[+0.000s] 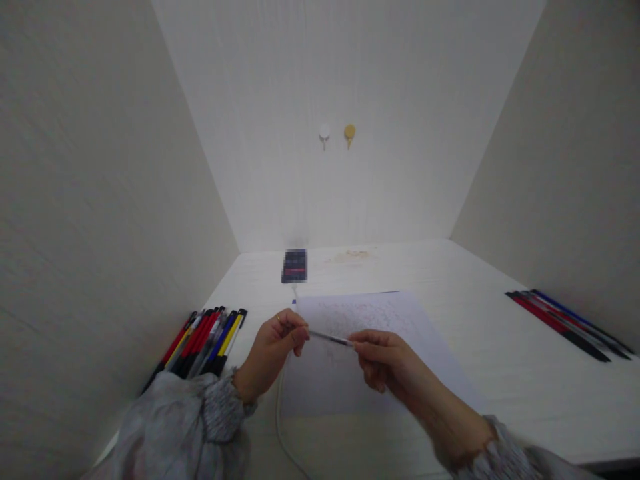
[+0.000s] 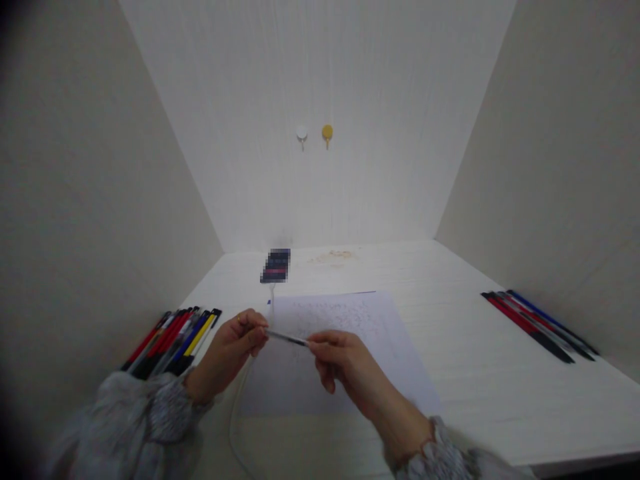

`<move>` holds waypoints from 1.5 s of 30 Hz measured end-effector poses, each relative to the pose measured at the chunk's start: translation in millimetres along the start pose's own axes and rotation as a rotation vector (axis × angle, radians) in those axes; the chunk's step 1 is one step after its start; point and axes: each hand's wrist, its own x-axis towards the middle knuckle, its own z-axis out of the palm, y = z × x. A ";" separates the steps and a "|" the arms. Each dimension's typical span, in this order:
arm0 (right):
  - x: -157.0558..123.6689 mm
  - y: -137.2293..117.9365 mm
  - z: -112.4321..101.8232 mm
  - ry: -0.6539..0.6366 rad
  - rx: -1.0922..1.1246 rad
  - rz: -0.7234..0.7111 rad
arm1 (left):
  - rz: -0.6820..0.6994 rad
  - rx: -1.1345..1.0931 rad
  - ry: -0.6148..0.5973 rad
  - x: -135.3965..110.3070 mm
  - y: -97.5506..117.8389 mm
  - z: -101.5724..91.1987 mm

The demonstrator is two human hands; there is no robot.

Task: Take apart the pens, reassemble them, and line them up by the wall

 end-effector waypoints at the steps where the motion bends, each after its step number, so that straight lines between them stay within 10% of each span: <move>1: 0.4 -2.1 0.2 0.066 0.029 -0.084 | -0.004 0.021 0.006 0.2 0.3 1.2; 9: 6.1 -31.2 -15.3 0.288 0.173 -0.593 | -0.164 0.171 -0.211 0.7 -3.8 5.2; 22: -5.1 -53.4 -58.7 0.260 0.439 -0.473 | -0.213 0.295 -0.283 2.0 -23.9 -0.7; 45: -9.7 -56.5 -64.2 0.178 0.485 -0.587 | -0.241 0.418 -0.297 4.1 -21.9 -1.5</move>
